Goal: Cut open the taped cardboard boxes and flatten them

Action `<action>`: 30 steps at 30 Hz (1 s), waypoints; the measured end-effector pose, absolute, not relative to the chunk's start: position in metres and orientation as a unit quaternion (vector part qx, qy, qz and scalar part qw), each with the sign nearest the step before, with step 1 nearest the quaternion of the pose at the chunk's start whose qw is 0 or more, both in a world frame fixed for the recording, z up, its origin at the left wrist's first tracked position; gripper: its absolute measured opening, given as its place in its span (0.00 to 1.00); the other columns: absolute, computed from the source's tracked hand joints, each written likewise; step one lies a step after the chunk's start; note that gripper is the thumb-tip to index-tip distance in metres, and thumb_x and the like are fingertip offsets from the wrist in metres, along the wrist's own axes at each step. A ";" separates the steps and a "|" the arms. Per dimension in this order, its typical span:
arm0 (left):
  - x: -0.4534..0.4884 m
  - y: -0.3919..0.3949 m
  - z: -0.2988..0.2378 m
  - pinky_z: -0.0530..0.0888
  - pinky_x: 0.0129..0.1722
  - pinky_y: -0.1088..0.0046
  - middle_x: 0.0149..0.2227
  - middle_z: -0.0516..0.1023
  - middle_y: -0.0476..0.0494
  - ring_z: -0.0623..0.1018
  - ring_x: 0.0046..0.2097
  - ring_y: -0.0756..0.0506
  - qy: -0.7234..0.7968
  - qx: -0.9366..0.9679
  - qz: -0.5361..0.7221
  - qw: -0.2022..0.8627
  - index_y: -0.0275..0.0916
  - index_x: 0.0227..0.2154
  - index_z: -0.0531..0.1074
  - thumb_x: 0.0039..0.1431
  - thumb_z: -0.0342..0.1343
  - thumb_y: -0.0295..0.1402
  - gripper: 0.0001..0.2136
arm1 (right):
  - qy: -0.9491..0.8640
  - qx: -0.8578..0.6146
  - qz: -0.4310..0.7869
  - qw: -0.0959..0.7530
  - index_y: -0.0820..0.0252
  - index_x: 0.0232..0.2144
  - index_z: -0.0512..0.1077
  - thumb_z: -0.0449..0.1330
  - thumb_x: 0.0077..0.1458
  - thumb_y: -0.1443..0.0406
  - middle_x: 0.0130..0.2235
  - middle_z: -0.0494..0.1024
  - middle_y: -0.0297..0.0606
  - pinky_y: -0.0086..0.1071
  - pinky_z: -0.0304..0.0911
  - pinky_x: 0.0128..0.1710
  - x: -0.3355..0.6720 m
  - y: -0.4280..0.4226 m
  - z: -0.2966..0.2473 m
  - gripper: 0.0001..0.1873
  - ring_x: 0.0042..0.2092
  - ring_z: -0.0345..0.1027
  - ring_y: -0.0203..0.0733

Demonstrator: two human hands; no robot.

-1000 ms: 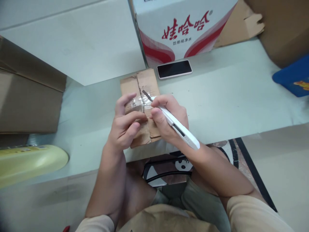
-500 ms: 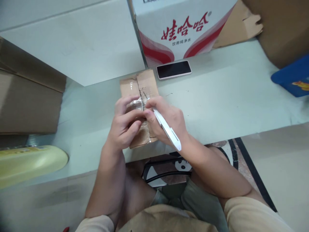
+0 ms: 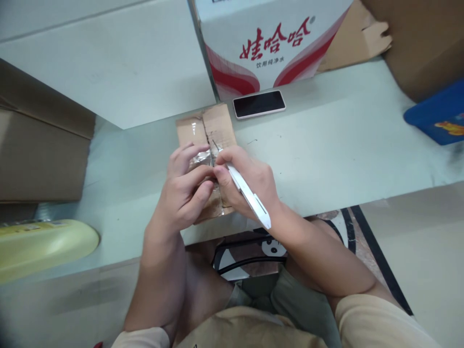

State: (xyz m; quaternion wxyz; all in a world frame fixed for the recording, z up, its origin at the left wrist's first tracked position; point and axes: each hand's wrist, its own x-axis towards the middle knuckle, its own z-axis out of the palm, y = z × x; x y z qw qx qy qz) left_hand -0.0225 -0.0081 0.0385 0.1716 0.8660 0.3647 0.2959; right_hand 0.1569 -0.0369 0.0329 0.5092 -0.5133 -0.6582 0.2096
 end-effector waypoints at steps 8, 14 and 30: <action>-0.024 -0.007 0.037 0.58 0.75 0.46 0.60 0.77 0.39 0.67 0.70 0.36 0.355 0.865 0.307 0.176 0.44 0.42 0.77 0.73 0.45 0.39 0.14 | -0.653 -0.504 0.234 0.515 0.52 0.39 0.70 0.58 0.69 0.56 0.31 0.80 0.30 0.30 0.67 0.32 0.160 -0.039 0.033 0.08 0.30 0.74 0.36; -0.024 -0.006 0.030 0.60 0.74 0.45 0.63 0.71 0.39 0.68 0.69 0.38 0.330 0.846 0.385 0.164 0.46 0.43 0.70 0.72 0.50 0.41 0.07 | -0.670 -0.483 0.209 0.524 0.51 0.39 0.70 0.58 0.69 0.59 0.33 0.81 0.30 0.31 0.69 0.33 0.159 -0.039 0.033 0.04 0.31 0.75 0.36; -0.045 -0.004 0.035 0.67 0.67 0.41 0.59 0.69 0.41 0.67 0.69 0.30 0.397 0.720 0.485 0.299 0.42 0.30 0.65 0.66 0.57 0.52 0.19 | -0.671 -0.487 0.212 0.517 0.51 0.38 0.69 0.57 0.69 0.58 0.30 0.80 0.30 0.30 0.67 0.31 0.159 -0.040 0.032 0.07 0.30 0.73 0.35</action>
